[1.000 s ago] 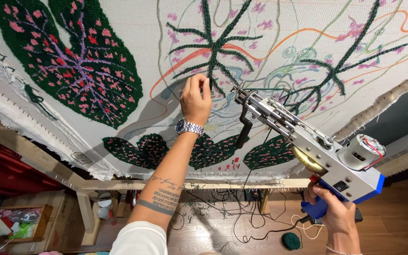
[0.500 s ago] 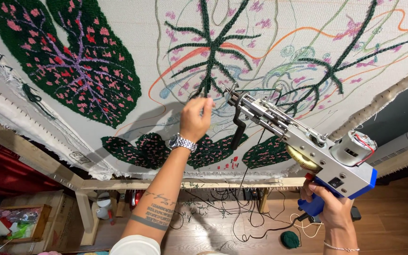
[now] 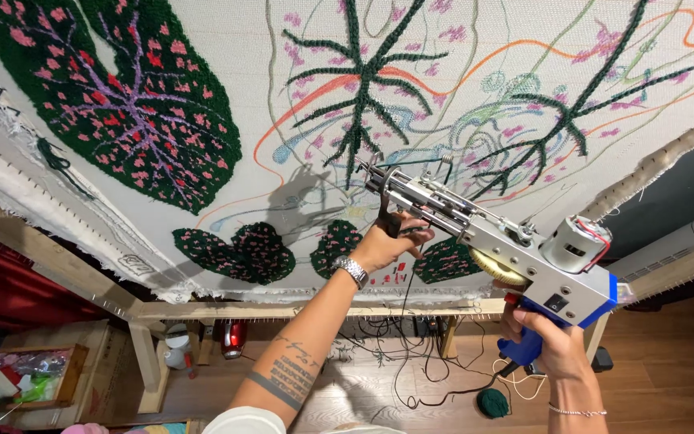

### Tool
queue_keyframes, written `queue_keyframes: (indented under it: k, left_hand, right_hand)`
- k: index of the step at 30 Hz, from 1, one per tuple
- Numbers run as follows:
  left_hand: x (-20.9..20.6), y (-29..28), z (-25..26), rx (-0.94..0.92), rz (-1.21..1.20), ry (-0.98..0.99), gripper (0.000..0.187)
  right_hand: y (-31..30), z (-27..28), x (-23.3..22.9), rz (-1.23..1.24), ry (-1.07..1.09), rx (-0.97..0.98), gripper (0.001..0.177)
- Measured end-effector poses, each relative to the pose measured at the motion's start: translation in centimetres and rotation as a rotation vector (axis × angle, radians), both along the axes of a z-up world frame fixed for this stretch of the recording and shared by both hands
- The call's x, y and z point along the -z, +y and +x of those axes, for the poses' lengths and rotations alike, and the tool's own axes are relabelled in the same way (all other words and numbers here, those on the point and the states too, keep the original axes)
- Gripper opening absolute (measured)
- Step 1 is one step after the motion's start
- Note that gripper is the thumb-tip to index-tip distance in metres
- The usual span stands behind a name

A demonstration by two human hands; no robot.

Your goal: Operating a tufting gun to create a leaf pattern on a rug frame, including selecting and threading yarn.

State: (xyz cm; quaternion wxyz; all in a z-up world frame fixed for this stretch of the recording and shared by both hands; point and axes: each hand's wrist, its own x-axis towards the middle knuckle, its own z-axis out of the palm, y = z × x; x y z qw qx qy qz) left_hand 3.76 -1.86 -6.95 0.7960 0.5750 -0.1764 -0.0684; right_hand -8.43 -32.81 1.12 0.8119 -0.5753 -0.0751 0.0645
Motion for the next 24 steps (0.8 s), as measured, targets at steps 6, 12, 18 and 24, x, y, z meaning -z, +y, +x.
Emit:
queue_keyframes:
  k: [6,12,18,24]
  left_hand:
    - [-1.5,-0.3,-1.5,-0.064,0.0,-0.014,0.031]
    - [-1.1,-0.1,-1.1,-0.085,-0.024,0.055,0.021]
    - [-3.8,-0.2,-2.4,-0.174,0.179,-0.015,0.028]
    - [-2.4,-0.5,-1.4,-0.188,0.144,0.059,0.026]
  right_hand:
    - [-1.1,0.7,0.8,-0.046,0.036,-0.064,0.019]
    - [0.1,0.2,-0.5,-0.103,0.032,-0.041,0.02]
    - [0.0,0.4,0.1,-0.06,0.017,-0.028,0.021]
    - [-0.2,0.5,0.6,-0.031,0.032,-0.013,0.022]
